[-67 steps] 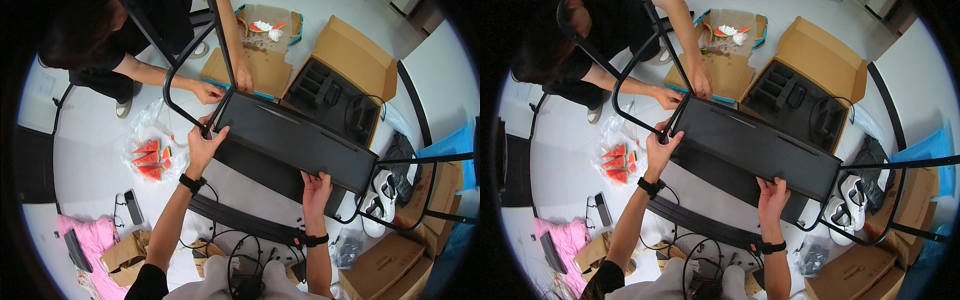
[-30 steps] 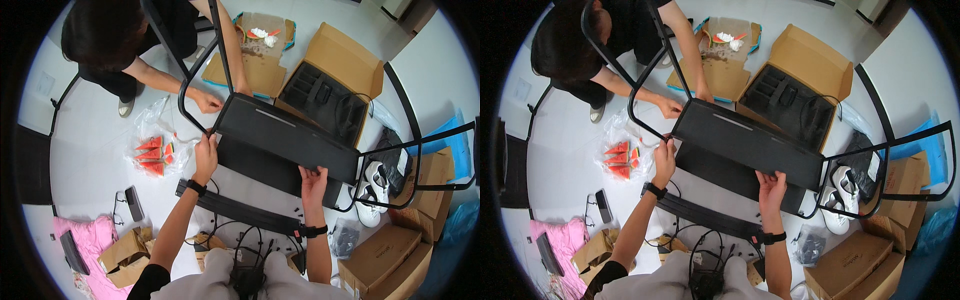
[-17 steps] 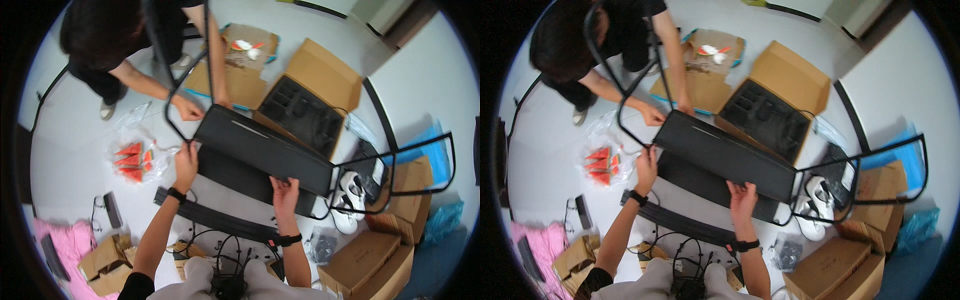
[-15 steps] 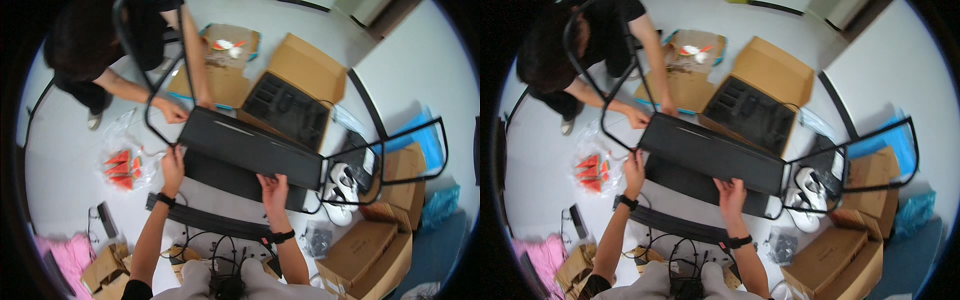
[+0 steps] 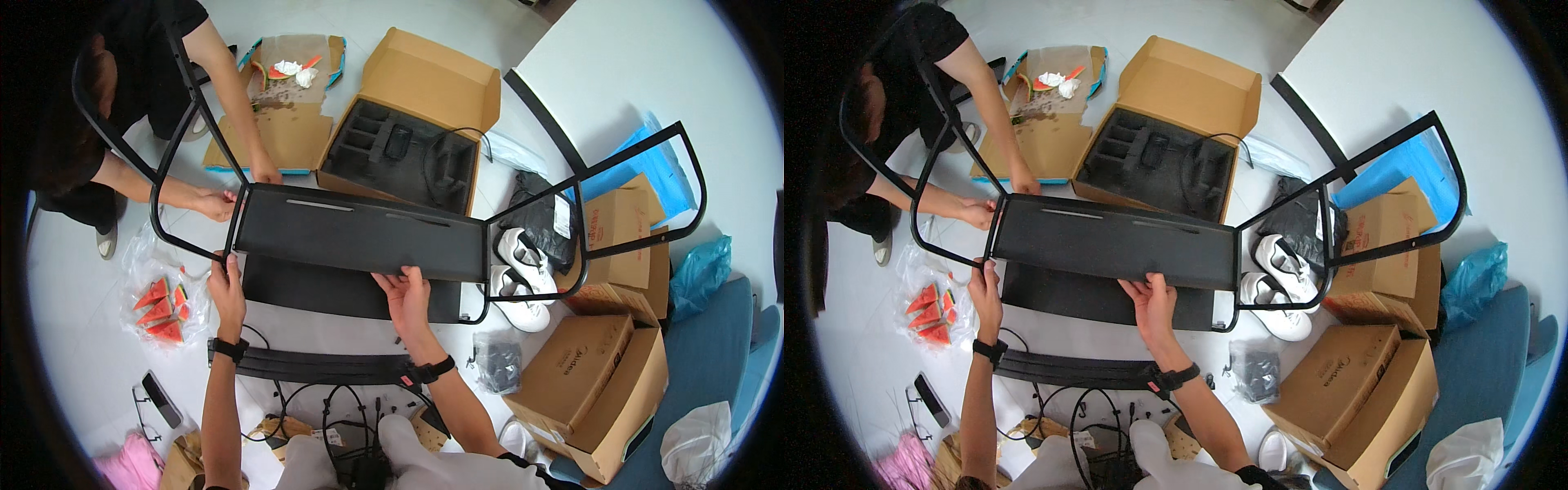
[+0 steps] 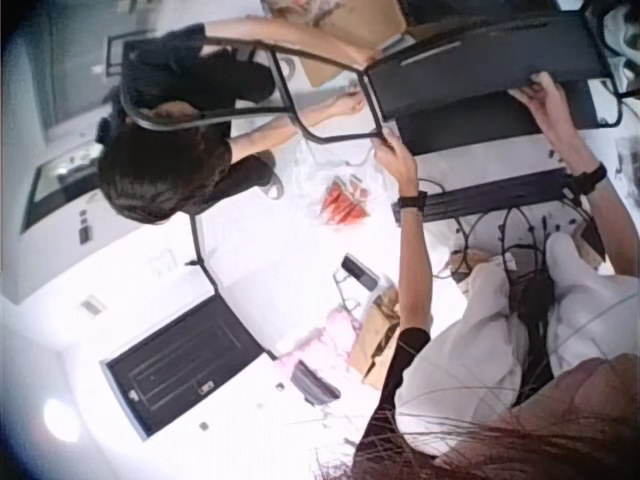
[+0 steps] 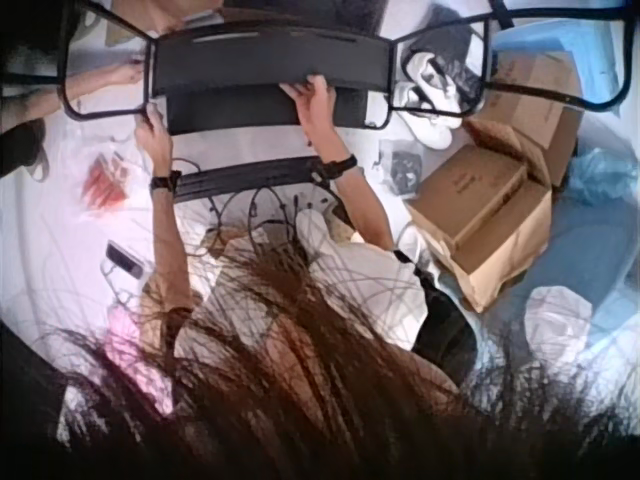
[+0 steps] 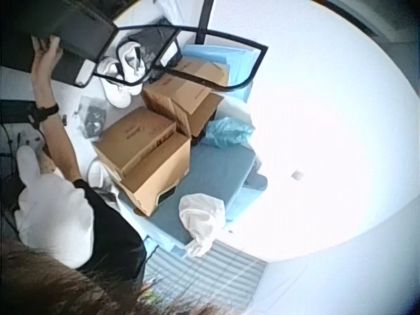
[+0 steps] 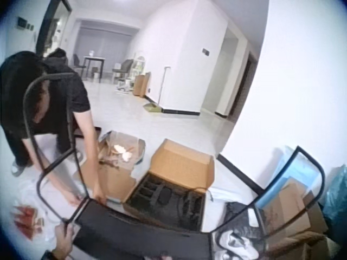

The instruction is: Assembling a black metal and wood multi-tier shelving unit or printer stand.

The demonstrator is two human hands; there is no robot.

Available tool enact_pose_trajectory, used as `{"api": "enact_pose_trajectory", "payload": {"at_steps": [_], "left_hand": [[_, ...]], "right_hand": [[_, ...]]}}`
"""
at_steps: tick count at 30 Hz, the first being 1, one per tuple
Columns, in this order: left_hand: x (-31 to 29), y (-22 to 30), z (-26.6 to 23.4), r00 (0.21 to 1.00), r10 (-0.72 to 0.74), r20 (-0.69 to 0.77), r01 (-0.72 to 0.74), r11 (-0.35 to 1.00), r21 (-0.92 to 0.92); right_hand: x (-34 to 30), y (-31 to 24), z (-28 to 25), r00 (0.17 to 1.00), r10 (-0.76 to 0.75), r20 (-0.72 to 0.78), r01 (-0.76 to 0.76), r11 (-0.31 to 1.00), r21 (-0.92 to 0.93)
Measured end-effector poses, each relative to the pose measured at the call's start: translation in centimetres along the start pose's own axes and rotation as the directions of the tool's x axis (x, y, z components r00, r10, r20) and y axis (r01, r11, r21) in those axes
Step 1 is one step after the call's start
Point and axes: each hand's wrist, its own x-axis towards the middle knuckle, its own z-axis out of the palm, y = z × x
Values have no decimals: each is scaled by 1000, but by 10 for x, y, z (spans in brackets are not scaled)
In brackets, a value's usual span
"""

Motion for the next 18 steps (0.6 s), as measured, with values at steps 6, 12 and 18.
{"api": "enact_pose_trajectory", "payload": {"at_steps": [6,12,18], "left_hand": [[17,3,-13,935,-297,194,346,882,-319],[22,18,-6,947,-305,98,315,941,-125],[13,34,-2,984,-172,-53,174,985,18]], "right_hand": [[-1,2,3,999,5,-40,-5,1000,-7],[-1,1,-6,997,-5,71,11,997,-79],[-1,4,-13,1000,9,25,-7,997,-72]]}}
